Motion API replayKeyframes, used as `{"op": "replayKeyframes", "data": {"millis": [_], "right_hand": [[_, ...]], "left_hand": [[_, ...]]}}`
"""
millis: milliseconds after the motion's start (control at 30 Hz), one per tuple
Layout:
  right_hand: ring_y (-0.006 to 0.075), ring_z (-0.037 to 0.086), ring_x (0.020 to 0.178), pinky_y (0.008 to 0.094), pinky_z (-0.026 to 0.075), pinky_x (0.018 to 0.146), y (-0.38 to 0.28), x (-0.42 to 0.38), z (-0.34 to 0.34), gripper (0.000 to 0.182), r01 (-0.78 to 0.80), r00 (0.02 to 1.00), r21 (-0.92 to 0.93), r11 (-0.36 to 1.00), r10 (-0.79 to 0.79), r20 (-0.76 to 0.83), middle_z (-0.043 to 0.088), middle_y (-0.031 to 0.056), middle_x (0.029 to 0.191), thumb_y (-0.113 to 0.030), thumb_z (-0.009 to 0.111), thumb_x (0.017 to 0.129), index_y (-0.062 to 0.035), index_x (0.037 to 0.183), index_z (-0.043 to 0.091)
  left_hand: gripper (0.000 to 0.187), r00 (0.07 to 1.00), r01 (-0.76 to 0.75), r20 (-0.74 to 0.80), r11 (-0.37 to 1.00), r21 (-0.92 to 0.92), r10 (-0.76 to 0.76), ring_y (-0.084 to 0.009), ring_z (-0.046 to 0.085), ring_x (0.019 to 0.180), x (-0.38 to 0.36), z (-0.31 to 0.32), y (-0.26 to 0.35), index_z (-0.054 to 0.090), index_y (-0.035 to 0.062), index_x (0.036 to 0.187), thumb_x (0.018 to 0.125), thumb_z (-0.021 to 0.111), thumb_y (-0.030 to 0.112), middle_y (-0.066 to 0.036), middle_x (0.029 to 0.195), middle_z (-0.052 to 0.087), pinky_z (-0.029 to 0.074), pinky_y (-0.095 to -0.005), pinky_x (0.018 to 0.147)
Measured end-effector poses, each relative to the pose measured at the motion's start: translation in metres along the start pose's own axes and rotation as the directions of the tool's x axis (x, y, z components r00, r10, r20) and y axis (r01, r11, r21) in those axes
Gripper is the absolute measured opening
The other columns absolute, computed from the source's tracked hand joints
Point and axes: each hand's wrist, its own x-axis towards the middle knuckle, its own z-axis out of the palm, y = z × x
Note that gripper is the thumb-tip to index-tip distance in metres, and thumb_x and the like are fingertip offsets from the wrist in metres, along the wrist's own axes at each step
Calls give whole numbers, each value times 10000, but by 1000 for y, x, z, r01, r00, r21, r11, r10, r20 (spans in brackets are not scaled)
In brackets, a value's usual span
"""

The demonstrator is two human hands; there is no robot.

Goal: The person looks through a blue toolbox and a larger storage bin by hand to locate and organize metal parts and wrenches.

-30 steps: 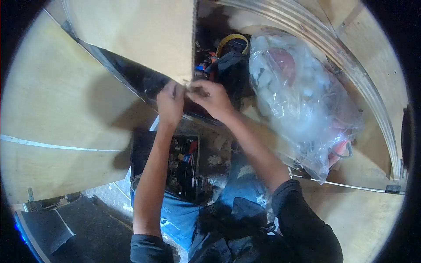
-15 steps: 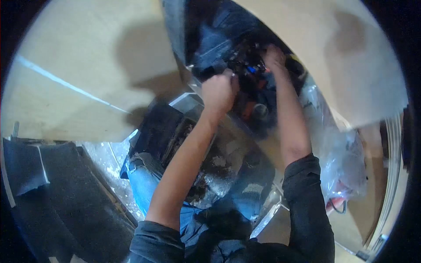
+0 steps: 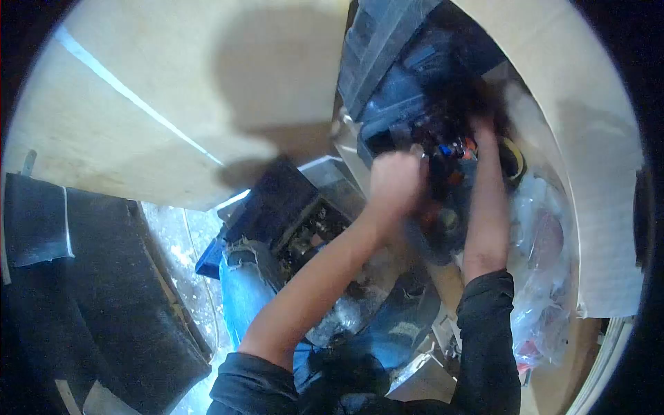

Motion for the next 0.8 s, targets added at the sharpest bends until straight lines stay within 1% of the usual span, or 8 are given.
{"op": "replayKeyframes", "data": {"millis": [67,133,233,300,400,467,667,800], "right_hand": [[210,534,835,359,431,731,-24,-16,-34,320,-186,978,336,923,142,152,593,102,969,-359,547,1001,-76,1127,626],[155,459,669,301,371,606,-55,-42,-68,265,-518,855,689,507,280,437,542,61,816,-343,550,1010,-90,1035,625],[89,267,441,251,215,453,-105,-70,-104,280,-662,733,741,112,303,609,404,-20,582,-331,551,1022,-120,837,556],[68,341,506,253,226,453,-101,-83,-108,259,-675,738,723,147,135,661,401,-44,601,-357,618,982,-112,1023,689],[102,459,542,276,352,487,-134,-90,-126,379,-703,645,398,589,292,707,526,2,621,-415,689,921,-79,1097,703],[135,536,607,318,436,561,-148,-88,-107,495,-443,862,420,792,247,443,622,39,705,-447,722,882,-52,1177,682],[411,557,1252,451,453,1059,-105,-65,2,681,-101,987,-88,991,111,116,599,263,1317,-479,736,814,-22,1304,613],[305,665,967,381,518,867,-117,-78,-33,549,-39,998,47,998,41,-43,711,160,1096,-384,737,854,-15,1252,653]], "left_hand": [[270,1000,2,-5,1000,0,-2,-387,686,663,1,-1,-1,657,63,900,955,572,314,-211,710,679,545,-502,627],[271,1000,-20,-17,1000,13,20,-385,689,667,2,0,-2,659,64,893,953,570,313,-209,710,681,547,-501,629],[270,1000,-26,3,999,30,26,-387,693,677,3,1,-1,660,59,882,950,564,302,-213,711,680,550,-500,633],[273,999,-42,-3,998,49,43,-388,693,681,4,2,-3,660,55,877,949,562,299,-216,713,680,550,-500,635],[285,1000,-24,11,999,37,24,-392,692,683,4,-2,-1,665,51,880,950,565,308,-220,712,678,549,-502,642],[286,999,-4,34,999,46,2,-395,690,684,4,-4,1,667,52,883,951,567,311,-220,711,677,548,-502,647],[281,1000,7,25,999,49,-9,-394,691,706,5,-4,3,668,54,891,948,572,312,-218,721,679,549,-500,669],[252,1000,-4,27,999,53,3,-388,692,717,5,-4,1,667,52,890,923,591,291,-213,733,683,546,-501,673]]}}
